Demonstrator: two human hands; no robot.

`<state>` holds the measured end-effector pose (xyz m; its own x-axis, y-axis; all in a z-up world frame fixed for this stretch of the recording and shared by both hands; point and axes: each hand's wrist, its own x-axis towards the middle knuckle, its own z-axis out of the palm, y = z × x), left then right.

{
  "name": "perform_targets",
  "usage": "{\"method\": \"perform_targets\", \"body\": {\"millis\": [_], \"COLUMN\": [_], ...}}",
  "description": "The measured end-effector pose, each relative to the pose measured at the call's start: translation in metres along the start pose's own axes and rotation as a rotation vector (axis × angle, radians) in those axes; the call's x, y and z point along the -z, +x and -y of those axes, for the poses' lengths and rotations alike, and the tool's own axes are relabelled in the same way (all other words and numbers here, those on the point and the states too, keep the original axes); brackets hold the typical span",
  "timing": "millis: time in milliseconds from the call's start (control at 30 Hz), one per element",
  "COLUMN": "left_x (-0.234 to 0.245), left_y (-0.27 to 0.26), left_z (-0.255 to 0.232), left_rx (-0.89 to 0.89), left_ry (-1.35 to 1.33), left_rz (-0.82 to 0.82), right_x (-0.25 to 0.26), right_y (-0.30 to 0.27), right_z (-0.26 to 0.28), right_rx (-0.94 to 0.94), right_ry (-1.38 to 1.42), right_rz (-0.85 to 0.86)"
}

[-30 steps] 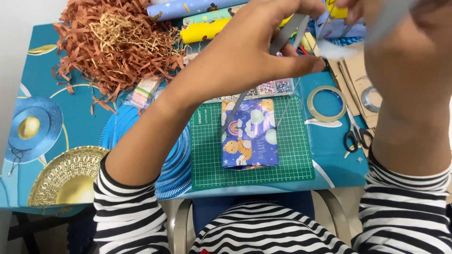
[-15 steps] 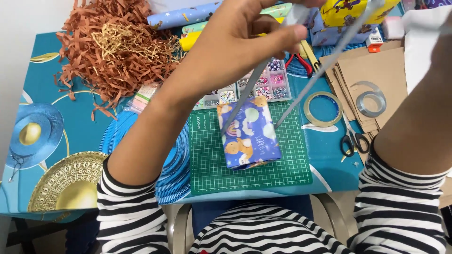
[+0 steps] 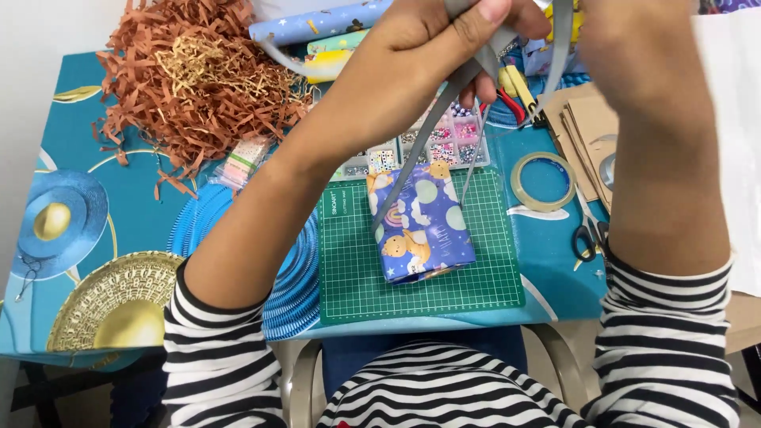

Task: Measuring, cutting, and tying a decorative silver ribbon into a bow around a small gift box.

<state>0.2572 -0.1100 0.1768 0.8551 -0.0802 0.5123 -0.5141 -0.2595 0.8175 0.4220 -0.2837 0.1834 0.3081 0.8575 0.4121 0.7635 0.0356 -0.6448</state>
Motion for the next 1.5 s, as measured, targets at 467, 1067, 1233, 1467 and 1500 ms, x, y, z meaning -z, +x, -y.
{"method": "perform_targets", "body": {"millis": [467,1067,1233,1467,1500], "left_x": [0.084,-0.001,-0.046,-0.035,-0.030], "left_y": [-0.141,-0.200,-0.209,-0.198,-0.193], "left_z": [0.020,0.049,0.088,0.085,0.080], "left_rx": [0.456,0.761,0.331,0.577,0.619], "left_ry": [0.435,0.925,1.084,0.689,0.622], "left_rz": [-0.292,0.285,0.117,0.131,0.155], "right_x": [0.036,-0.107,-0.147,-0.143,-0.143], "right_y": [-0.184,-0.159,-0.140,-0.134,-0.133], "right_z": [-0.074,-0.079,-0.067,-0.064,-0.067], "right_rx": [-0.205,-0.130,-0.030,-0.269,-0.305], "right_ry": [0.041,-0.172,-0.205,0.044,0.120], "right_rz": [-0.028,0.288,0.230,0.233,0.236]}}
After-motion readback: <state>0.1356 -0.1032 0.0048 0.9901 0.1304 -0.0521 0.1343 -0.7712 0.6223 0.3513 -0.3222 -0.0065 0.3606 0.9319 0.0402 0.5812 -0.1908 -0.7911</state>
